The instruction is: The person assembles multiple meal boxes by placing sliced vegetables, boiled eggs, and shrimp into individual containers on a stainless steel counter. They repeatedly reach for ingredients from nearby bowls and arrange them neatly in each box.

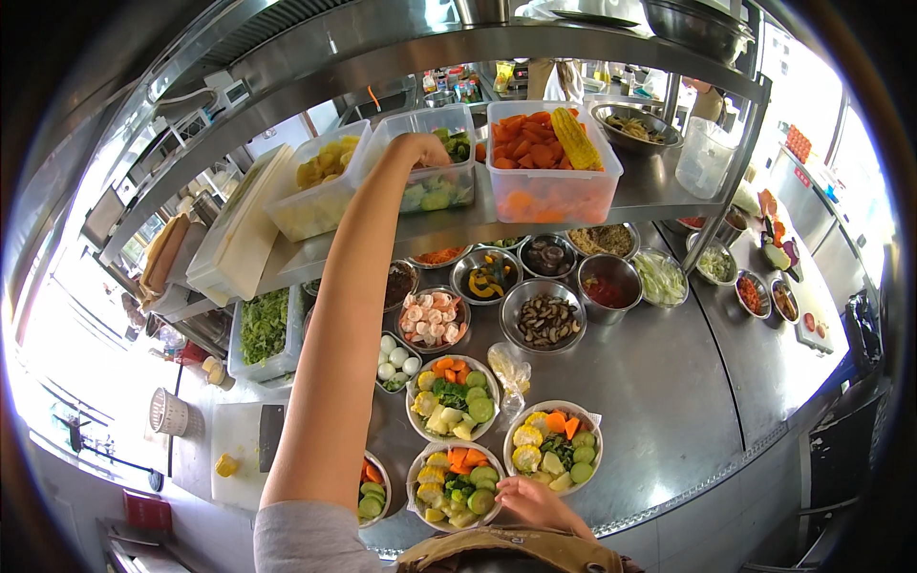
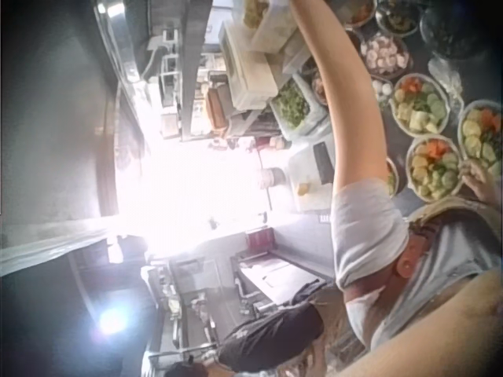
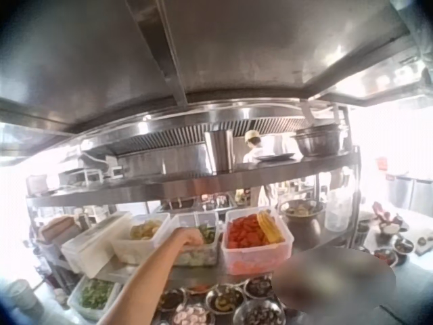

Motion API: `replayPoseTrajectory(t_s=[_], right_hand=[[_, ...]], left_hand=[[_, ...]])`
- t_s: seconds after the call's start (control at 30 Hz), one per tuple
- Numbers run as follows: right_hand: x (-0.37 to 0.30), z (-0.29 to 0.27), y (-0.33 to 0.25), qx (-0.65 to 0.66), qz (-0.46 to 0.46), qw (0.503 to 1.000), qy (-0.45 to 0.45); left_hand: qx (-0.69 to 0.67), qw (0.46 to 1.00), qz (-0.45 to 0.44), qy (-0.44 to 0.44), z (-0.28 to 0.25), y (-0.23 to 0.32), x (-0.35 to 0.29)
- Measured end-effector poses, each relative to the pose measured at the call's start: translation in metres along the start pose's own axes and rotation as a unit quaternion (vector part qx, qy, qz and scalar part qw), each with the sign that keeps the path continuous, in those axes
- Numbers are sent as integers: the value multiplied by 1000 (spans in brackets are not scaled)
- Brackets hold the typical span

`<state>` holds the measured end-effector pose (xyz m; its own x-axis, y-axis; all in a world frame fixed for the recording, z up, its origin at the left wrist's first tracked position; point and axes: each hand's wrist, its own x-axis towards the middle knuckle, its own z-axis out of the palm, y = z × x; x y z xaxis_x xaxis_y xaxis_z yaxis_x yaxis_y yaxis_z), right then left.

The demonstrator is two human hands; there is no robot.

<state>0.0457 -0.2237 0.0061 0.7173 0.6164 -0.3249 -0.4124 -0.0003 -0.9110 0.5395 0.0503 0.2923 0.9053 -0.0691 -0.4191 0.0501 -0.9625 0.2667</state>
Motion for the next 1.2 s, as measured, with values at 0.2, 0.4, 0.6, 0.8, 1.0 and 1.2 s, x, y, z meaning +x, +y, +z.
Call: replayPoseTrajectory(t_s=[0.2, 0.4, 0.6, 0.8, 1.0, 1.2], right_hand=[[1, -4, 4, -4, -17, 1000, 12], [1, -3, 11, -1, -41, 999, 4], [-6, 0, 7, -14, -51, 999, 4], [-14, 10, 0, -17, -81, 997, 3], [-32, 22, -2, -57, -59, 997, -12], [-58, 41, -15, -98, -61, 993, 19]], left_hand=[[14, 999, 35, 22, 1, 7, -6], [-166, 963, 152, 146, 10, -16, -16], [-324, 894, 176, 255, 4, -25, -53], [-450, 834, 203, 247, 45, -14, -136], [-570, 808, 145, 40, 209, -55, -182], [-610, 784, -47, 103, 337, -92, -179]])
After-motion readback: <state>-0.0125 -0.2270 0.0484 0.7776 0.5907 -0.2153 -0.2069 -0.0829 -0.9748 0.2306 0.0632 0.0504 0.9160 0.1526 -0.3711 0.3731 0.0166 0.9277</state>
